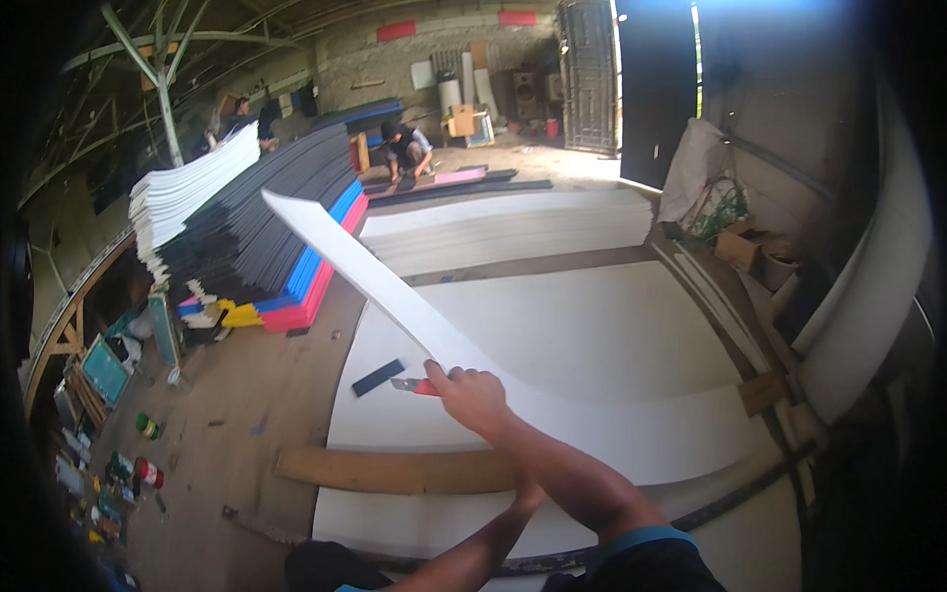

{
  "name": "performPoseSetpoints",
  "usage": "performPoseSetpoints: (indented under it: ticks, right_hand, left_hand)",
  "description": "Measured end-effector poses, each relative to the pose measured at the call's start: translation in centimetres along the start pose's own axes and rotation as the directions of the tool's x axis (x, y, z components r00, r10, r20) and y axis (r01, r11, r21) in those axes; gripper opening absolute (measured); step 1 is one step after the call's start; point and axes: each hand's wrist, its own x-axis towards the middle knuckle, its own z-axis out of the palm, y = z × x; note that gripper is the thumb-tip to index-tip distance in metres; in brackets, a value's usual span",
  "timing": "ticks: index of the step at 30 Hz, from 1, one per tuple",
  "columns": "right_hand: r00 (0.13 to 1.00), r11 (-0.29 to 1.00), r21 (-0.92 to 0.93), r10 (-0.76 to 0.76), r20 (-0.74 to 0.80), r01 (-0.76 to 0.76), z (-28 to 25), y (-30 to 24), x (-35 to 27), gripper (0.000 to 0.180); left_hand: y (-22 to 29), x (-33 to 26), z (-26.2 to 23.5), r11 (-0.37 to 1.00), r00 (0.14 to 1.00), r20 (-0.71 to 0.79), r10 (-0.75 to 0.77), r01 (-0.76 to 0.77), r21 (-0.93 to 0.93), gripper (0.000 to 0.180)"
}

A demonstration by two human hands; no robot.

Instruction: The person uses a utility knife and a straightedge to cut large white foam sheets into strips. They measure and mark the foam, then slice along the guide to separate sections. Cut pieces are stacked nearby while the person continues cutting additional sheets.

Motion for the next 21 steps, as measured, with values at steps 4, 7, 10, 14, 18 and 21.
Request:
performPoseSetpoints:
  ticks: [4, 7, 10, 14, 18, 21]
  right_hand:
    - [0.959, 0.986, -0.030, 0.155, -0.239, -0.167, -3.4, -1.9, 5.1, 0.039]
    - [0.865, 0.934, -0.091, 0.278, -0.417, -0.345, -6.3, 4.2, 5.7, 0.035]
    - [0.713, 0.928, 0.043, 0.313, -0.628, -0.369, -11.0, 8.2, 6.7, 0.026]
    - [0.470, 0.858, 0.252, 0.466, -0.750, -0.448, -13.8, 12.4, 6.4, 0.010]
    - [0.218, 0.770, 0.555, 0.628, -0.747, -0.316, -17.5, 14.4, 5.4, 0.014]
    - [0.237, 0.758, 0.513, 0.627, -0.742, -0.402, -17.5, 16.1, 2.9, 0.020]
  left_hand:
    - [-7.7, 2.2, -3.0, 0.917, 0.919, 0.064, -0.389, 0.393, -0.072, 0.057]
    - [-6.4, 8.5, -8.5, 0.945, 0.932, 0.157, -0.326, 0.318, 0.070, 0.045]
    - [-1.0, 15.0, -17.0, 0.928, 0.957, 0.040, -0.289, 0.270, 0.256, 0.044]
    - [8.0, 18.8, -24.9, 0.938, 0.949, -0.306, 0.080, 0.032, 0.345, 0.038]
    - [11.3, 17.5, -24.6, 0.829, 0.713, -0.618, 0.330, 0.095, 0.552, 0.052]
    - [11.5, 17.7, -27.4, 0.721, 0.718, -0.569, 0.400, 0.136, 0.679, 0.056]
